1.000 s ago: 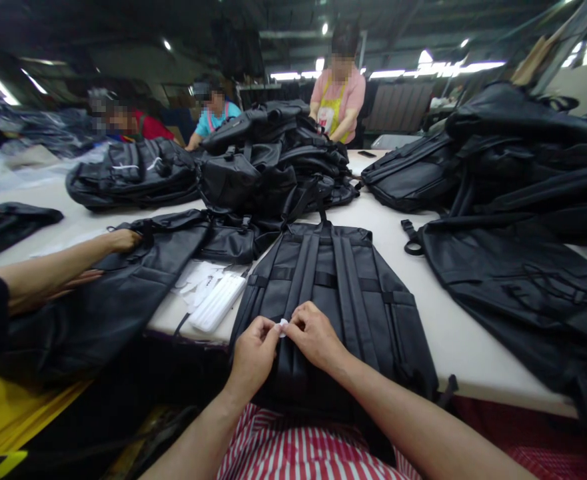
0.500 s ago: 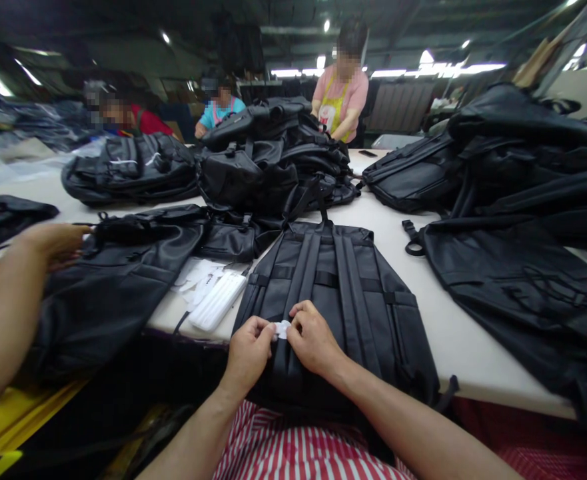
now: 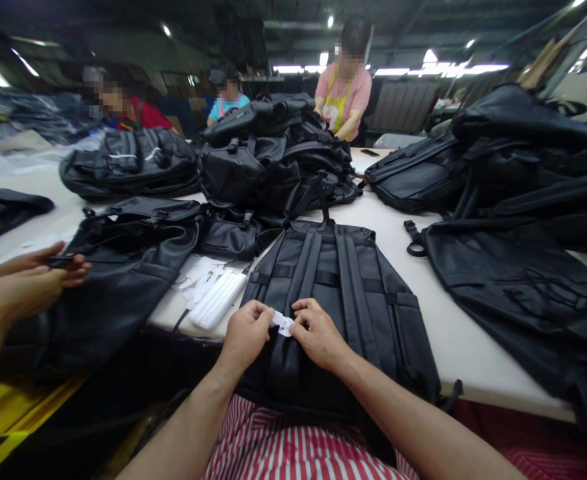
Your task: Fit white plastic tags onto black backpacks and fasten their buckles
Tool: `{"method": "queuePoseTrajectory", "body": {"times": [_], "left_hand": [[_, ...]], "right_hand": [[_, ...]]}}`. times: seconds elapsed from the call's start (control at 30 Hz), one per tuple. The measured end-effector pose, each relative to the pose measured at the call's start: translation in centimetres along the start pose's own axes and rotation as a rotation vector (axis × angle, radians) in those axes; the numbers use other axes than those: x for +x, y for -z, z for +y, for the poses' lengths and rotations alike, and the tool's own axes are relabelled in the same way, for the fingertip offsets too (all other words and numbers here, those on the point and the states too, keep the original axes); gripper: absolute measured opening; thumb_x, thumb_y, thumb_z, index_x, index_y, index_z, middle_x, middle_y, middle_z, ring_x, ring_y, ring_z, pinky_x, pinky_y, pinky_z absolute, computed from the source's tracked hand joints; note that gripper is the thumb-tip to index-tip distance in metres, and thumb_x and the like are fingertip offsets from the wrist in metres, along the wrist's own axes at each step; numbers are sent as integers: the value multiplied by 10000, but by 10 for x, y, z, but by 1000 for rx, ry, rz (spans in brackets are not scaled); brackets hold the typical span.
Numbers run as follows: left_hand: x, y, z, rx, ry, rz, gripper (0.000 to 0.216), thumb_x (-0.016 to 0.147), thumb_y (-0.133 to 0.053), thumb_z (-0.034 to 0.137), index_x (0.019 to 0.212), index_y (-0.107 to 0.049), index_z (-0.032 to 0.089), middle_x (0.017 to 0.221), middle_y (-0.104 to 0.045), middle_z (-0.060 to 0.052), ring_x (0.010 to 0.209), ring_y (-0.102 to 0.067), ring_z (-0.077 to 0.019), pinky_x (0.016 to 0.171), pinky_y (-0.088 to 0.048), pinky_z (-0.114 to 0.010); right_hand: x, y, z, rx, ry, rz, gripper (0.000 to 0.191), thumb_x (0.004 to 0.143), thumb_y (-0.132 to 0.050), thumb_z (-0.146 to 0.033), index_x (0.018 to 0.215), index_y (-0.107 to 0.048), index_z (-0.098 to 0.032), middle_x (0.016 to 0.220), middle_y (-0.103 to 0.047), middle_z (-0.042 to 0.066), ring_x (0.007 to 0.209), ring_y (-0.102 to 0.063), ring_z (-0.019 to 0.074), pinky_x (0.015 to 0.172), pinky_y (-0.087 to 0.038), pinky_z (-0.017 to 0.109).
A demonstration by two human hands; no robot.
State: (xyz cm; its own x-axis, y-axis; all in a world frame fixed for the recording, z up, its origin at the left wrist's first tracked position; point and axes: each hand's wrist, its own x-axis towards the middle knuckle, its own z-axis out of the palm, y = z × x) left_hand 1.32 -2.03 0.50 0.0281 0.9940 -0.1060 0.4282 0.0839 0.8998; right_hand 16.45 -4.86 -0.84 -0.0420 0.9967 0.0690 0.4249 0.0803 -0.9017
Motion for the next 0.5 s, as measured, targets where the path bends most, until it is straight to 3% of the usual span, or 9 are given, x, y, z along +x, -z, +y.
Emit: {"method": "queuePoseTrajectory", "body": {"times": [0.2,0.5], "left_hand": [[2,5,-5,6,63,-103,206,716,-538,355,617,-541,174,391,-505,51,363,-457,-101,414,-334,-202],[4,8,-1,30,82,-84,204,707,-533,357,616,-533,174,426,-532,45,365,-456,-93,416,-341,-202]], "right_hand": [[0,2,1,-5,10,-6,191,720,-540,-117,537,-519,-168,1001,-528,41,943,-526,141,817,-403,273],[6,-5,0,-92,16,40,158,700,-545,-131,549,-520,-172,968,-531,41,930,-529,150,824,-396,280]]}}
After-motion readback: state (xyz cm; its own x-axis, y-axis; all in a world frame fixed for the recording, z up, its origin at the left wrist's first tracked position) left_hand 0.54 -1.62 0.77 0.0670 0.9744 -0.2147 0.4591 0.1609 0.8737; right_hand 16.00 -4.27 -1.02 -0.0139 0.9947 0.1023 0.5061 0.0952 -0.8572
